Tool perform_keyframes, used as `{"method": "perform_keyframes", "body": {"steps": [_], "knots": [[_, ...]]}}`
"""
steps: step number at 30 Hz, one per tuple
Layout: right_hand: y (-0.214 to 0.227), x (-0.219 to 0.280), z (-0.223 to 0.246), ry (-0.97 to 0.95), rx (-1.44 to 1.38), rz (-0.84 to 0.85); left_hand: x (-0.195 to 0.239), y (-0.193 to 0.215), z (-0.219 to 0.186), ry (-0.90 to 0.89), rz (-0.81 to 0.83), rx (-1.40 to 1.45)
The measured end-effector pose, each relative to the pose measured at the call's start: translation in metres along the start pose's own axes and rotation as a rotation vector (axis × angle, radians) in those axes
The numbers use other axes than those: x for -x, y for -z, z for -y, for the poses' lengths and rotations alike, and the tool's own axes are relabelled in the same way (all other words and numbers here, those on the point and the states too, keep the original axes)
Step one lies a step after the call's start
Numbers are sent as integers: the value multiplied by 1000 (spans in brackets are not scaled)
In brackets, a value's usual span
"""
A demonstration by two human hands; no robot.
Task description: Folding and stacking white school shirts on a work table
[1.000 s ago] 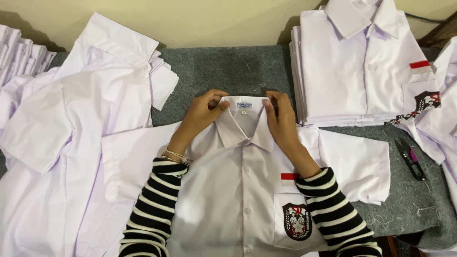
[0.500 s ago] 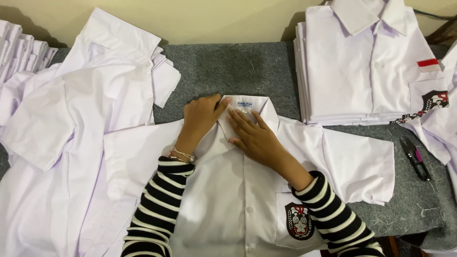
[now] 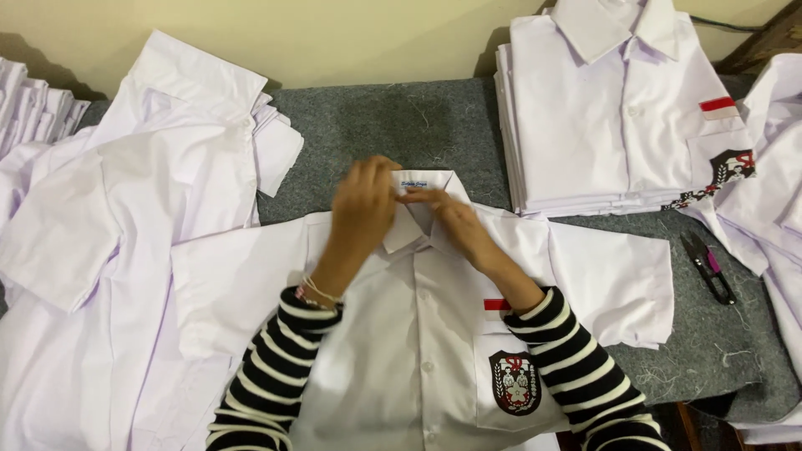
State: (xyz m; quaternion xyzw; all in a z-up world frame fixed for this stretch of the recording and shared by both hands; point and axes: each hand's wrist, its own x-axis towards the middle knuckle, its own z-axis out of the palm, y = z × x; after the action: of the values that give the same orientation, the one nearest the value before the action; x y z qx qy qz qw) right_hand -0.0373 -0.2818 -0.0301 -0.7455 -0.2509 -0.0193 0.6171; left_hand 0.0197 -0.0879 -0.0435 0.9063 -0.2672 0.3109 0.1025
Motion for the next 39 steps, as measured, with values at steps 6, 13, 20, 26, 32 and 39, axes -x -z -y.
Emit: {"method": "perform_keyframes", "body": {"steps": [6, 13, 20, 26, 32, 39], "knots": [[-1, 7, -20, -1, 1075, -265, 28, -24, -29, -12, 48, 209], [-2, 14, -72, -113, 1272, -106, 27, -33, -31, -15, -3, 87], [-3, 15, -64, -186, 1222, -92, 25, -2, -8, 34, 277, 347], [-5, -1, -50, 35, 1206, -102, 51, 54, 89, 113, 349, 225], [-40, 1, -18, 118, 1138, 52, 118, 79, 160, 206, 483, -68], [-40, 0, -18, -32, 1075, 105, 110, 129, 149, 134, 215, 119]]}}
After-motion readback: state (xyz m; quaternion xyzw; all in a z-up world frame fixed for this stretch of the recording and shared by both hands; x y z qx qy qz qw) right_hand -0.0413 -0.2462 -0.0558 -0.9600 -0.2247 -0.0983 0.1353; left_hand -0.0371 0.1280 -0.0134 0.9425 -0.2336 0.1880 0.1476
